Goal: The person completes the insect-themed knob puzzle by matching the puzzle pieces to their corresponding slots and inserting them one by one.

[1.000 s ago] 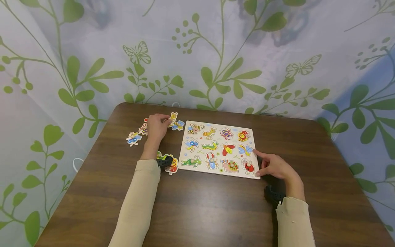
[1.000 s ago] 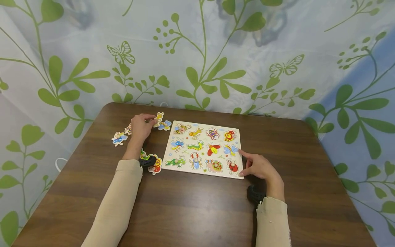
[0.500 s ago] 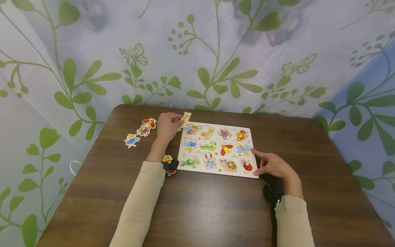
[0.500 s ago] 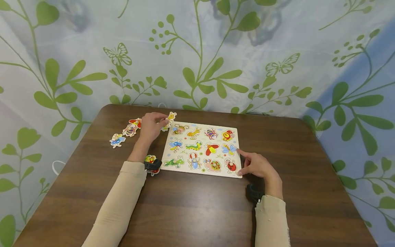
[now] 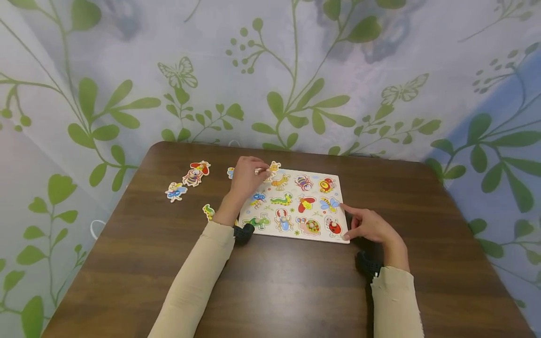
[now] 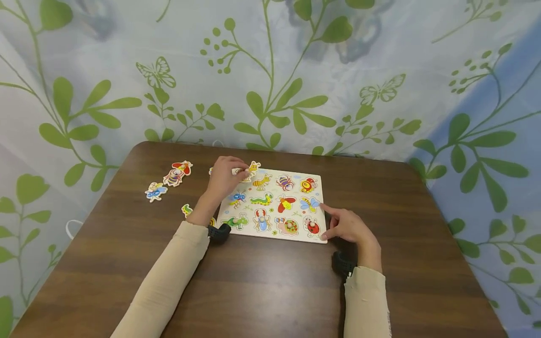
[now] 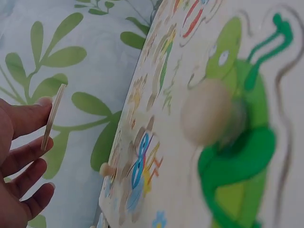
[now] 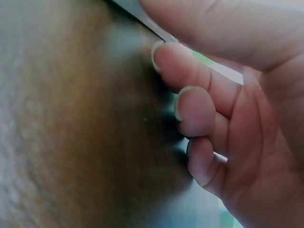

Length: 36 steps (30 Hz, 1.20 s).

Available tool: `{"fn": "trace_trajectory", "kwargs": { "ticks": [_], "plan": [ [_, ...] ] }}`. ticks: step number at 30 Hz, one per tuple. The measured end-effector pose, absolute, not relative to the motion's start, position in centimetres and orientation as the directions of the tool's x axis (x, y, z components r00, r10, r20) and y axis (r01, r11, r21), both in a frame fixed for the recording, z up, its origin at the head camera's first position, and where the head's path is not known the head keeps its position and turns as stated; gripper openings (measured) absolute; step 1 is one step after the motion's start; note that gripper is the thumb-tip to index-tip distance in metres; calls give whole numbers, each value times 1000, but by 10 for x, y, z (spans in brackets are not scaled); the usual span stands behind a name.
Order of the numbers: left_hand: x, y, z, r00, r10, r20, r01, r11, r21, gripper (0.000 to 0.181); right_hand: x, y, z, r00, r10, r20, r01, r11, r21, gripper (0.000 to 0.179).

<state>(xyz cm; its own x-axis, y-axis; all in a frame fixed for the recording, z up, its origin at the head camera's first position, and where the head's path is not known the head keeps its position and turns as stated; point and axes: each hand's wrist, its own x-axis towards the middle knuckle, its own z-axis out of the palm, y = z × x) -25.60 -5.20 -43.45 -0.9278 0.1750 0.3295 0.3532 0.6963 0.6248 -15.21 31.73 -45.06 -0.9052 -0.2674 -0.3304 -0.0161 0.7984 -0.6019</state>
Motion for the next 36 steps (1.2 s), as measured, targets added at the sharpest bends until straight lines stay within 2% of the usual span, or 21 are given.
{"fn": "trace_trajectory", "kwargs": {
  "ticks": [8, 22, 30, 36],
  "plan": [
    [-257, -20, -446, -938, 251, 239, 346, 717, 605, 12, -144, 324, -451, -907, -231, -352, 17, 815, -579, 100],
    [-263, 3, -453, -964, 231, 129, 263, 890, 372, 13, -152, 320, -458, -907, -258, -334, -6, 800, -601, 99],
    [-263, -4, -456, -977, 166, 134, 204, 906, 371, 13, -155, 318, -455, -906, -263, -330, -19, 807, -591, 98],
    [-262, -3, -458, -977, 168, 134, 206, 910, 359, 14, -154, 318, -454, -906, -264, -330, -20, 808, -589, 99]
  ]
}}
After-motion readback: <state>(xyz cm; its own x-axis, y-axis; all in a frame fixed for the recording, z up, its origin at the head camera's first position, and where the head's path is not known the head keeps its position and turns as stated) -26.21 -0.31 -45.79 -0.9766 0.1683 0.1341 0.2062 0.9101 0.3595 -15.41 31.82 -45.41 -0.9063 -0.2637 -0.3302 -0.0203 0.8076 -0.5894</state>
